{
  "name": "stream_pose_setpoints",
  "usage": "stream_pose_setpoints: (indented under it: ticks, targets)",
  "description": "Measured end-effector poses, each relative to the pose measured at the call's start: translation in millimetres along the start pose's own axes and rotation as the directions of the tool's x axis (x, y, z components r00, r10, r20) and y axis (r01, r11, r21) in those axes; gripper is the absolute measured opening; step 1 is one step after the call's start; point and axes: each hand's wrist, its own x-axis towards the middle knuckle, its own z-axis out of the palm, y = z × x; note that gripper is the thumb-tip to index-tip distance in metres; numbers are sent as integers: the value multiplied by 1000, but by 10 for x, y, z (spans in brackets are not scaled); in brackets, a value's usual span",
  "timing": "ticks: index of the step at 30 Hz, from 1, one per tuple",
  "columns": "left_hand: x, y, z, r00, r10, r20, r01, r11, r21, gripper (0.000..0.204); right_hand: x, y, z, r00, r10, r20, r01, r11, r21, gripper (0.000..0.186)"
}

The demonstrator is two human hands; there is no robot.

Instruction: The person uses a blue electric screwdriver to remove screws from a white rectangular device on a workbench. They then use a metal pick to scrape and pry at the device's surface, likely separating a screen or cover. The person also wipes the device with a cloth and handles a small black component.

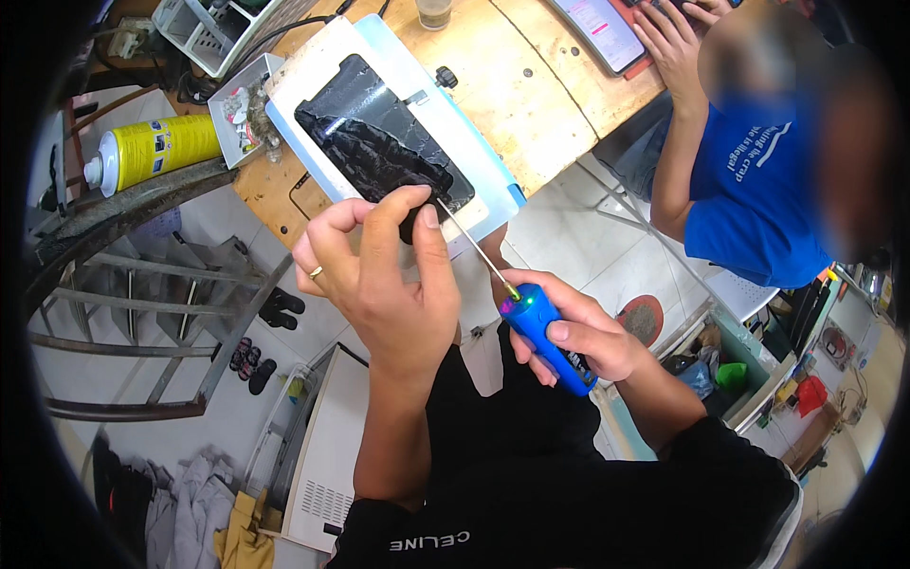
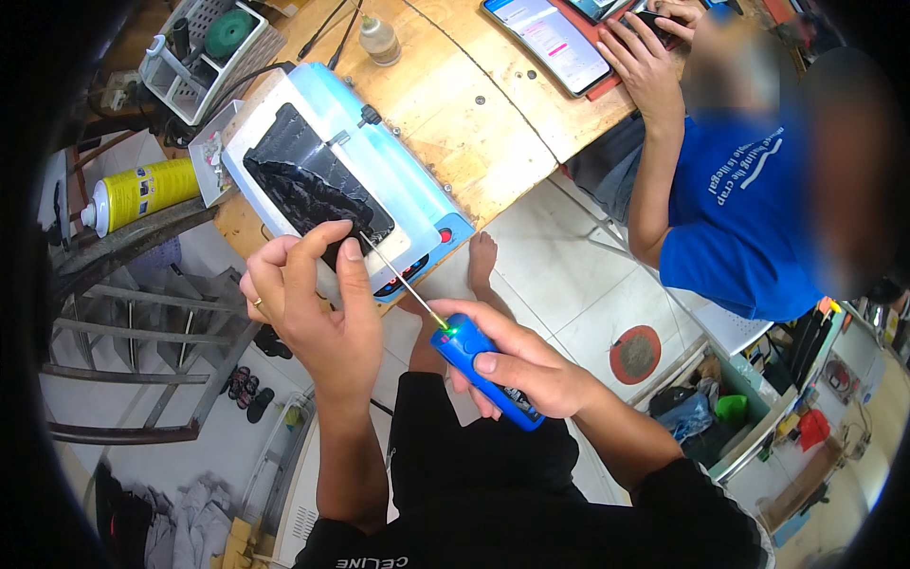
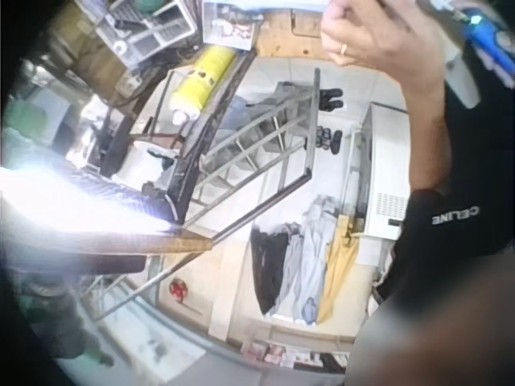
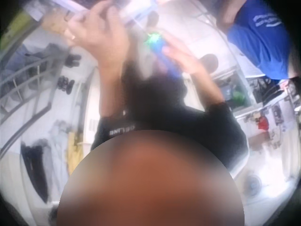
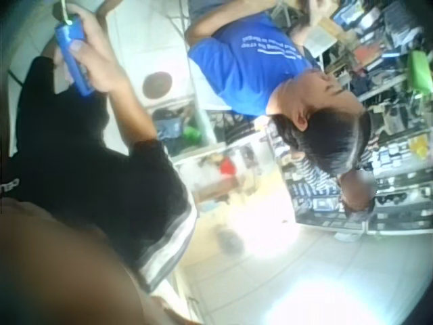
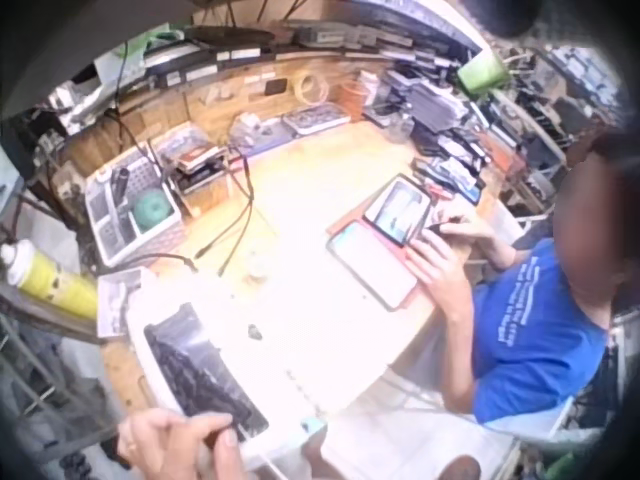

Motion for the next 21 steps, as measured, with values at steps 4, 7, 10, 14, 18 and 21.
stream_pose_setpoints:
  ticks: [4,7,10,14,18,21]
  targets:
    - [-21,-2,42,1000,-11,-20,11,1000,9,19,-9,-69,-51,998,67,10,-67,998,-23,71]
    - [-40,20,41,999,-29,-25,30,999,18,20,-12,-106,-78,997,83,8,-82,996,-18,75]
    - [-53,44,24,999,-50,-22,51,998,33,19,-15,-119,-91,996,69,60,-69,998,-1,67]
    - [-55,57,6,998,-63,-12,63,997,40,19,-29,-124,-94,997,59,55,-61,997,36,68]
    - [-52,54,0,998,-58,-8,58,997,44,19,-39,-130,-107,998,40,51,-44,996,76,69]
    - [-48,52,-7,998,-55,-7,56,998,37,18,-45,-132,-124,998,29,48,-32,997,77,71]
